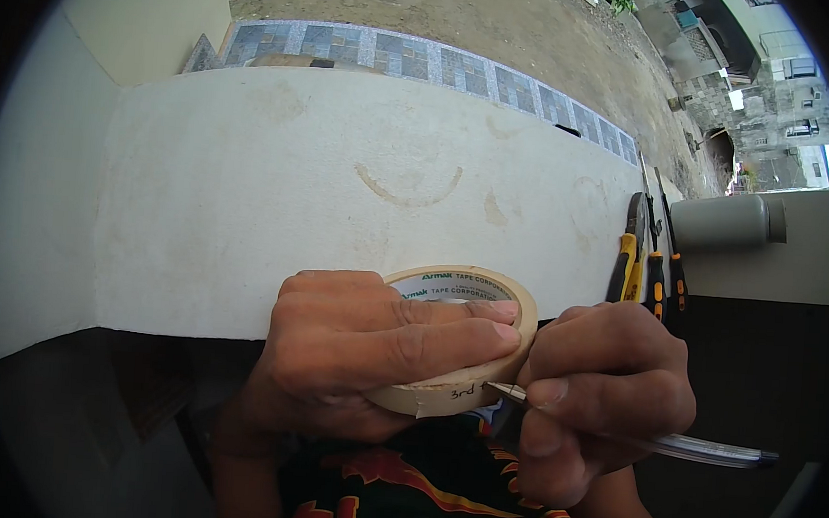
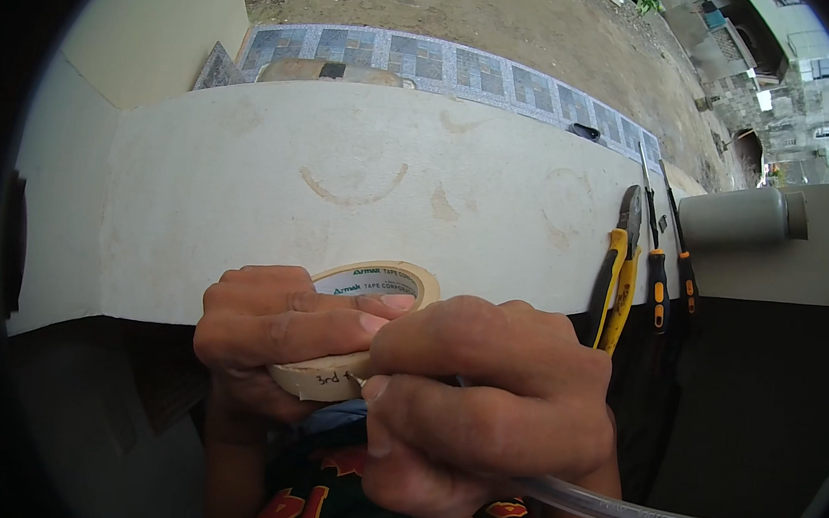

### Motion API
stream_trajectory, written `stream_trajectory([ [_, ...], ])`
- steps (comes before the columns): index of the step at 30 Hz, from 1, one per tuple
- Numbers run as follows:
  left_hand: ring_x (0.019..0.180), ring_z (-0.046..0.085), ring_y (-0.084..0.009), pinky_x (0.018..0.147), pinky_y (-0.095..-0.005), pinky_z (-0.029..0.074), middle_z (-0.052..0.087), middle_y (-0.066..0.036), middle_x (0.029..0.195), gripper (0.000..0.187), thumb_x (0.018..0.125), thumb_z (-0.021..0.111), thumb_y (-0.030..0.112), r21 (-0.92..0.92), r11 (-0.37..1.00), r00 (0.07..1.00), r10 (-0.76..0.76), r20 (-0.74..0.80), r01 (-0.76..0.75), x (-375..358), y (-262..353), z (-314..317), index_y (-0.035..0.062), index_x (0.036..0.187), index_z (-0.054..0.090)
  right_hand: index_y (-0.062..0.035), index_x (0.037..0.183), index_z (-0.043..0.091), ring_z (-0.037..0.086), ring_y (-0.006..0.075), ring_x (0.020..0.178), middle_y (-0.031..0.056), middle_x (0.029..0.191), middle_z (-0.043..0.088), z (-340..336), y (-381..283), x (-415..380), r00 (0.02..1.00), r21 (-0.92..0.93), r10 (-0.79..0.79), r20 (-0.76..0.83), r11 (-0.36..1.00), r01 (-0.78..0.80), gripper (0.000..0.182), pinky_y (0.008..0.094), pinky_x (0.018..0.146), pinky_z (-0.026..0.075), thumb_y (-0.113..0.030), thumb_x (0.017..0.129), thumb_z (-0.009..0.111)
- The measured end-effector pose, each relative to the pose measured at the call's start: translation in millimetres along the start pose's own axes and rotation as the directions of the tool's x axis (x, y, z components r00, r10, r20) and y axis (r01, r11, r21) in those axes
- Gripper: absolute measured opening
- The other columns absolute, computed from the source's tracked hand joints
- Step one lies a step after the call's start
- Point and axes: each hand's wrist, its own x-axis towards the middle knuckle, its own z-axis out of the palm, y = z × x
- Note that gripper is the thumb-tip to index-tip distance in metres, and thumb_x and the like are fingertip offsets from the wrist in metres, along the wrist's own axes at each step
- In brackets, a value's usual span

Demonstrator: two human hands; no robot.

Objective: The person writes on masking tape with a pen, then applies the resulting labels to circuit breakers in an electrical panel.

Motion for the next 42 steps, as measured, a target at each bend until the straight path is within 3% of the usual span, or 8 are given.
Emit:
stream_trajectory([
  [1, 0.052, 0.065, -0.0126, 0.047, -0.023, 0.044, 0.075, -0.016, 0.085, 0.023, 0.072, 0.083, 0.021, 0.0, 1.0, 1.0, 0.0, 0.0, 0.0, -0.8, 0.8, -1.8, 0.0075, 0.09, 0.077, -0.0072, 0.093, 0.055, 0.05, 0.0075, 0.051, 0.0084, 0.074, 0.057, -0.7, -0.1, 0.7, 1.0, -0.009, -0.005, 0.02, 1.0, 0.005, 0.019, 0.0223, 0.045, 0.043, -0.018, 0.087, 0.069],
  [3, 0.058, 0.066, -0.0174, 0.053, -0.0287, 0.048, 0.076, -0.01, 0.091, 0.049, 0.066, 0.084, 0.015, -0.053, 0.996, 0.995, -0.065, 0.073, 0.069, -3.1, 4.0, -6.9, 0.0128, 0.115, 0.074, -0.007, 0.093, 0.055, 0.05, 0.0073, 0.052, 0.0085, 0.074, 0.057, 0.0, -5.3, 2.3, 0.999, 0.014, 0.023, 0.026, 1.0, -0.024, 0.019, 0.0222, 0.045, 0.044, -0.018, 0.087, 0.069],
  [7, 0.057, 0.066, -0.0172, 0.052, -0.0284, 0.048, 0.076, -0.01, 0.091, 0.048, 0.067, 0.083, 0.014, -0.039, 0.998, 0.996, -0.055, 0.064, 0.058, -2.0, 4.4, -6.4, 0.0127, 0.114, 0.074, -0.0069, 0.093, 0.055, 0.049, 0.0069, 0.052, 0.0084, 0.075, 0.058, 2.1, -1.4, -3.4, 0.999, 0.029, 0.025, -0.038, 0.999, -0.024, 0.018, 0.022, 0.045, 0.045, -0.017, 0.086, 0.07],
  [14, 0.058, 0.067, -0.017, 0.052, -0.0279, 0.048, 0.076, -0.011, 0.094, 0.045, 0.068, 0.083, 0.014, -0.055, 0.997, 0.997, -0.051, 0.065, 0.054, -2.8, 3.0, -5.9, 0.0125, 0.112, 0.075, -0.0067, 0.092, 0.055, 0.048, 0.0072, 0.052, 0.0083, 0.075, 0.058, 1.0, -0.7, -0.5, 1.0, -0.01, -0.02, -0.011, 1.0, 0.02, 0.018, 0.0221, 0.045, 0.045, -0.016, 0.087, 0.069],
  [19, 0.06, 0.068, -0.0173, 0.054, -0.0281, 0.049, 0.076, -0.011, 0.096, 0.043, 0.068, 0.082, 0.015, -0.026, 0.999, 0.997, -0.04, 0.06, 0.041, -2.8, 4.1, -5.8, 0.0123, 0.11, 0.075, -0.006, 0.091, 0.055, 0.049, 0.0075, 0.051, 0.0089, 0.075, 0.057, -0.4, -4.2, -0.6, 0.999, 0.084, 0.039, 0.023, 0.996, -0.041, 0.018, 0.0226, 0.044, 0.045, -0.015, 0.086, 0.07],
  [42, 0.063, 0.07, -0.0187, 0.055, -0.0286, 0.05, 0.075, -0.013, 0.1, 0.038, 0.067, 0.08, 0.017, -0.017, 0.998, 0.993, -0.058, 0.099, 0.06, -2.0, 5.6, -8.6, 0.0101, 0.104, 0.076, -0.0038, 0.091, 0.055, 0.046, 0.0067, 0.049, 0.009, 0.078, 0.054, 2.4, 2.3, -7.2, 0.999, 0.131, 0.009, -0.045, 0.991, -0.003, 0.018, 0.022, 0.044, 0.045, -0.012, 0.086, 0.07],
])
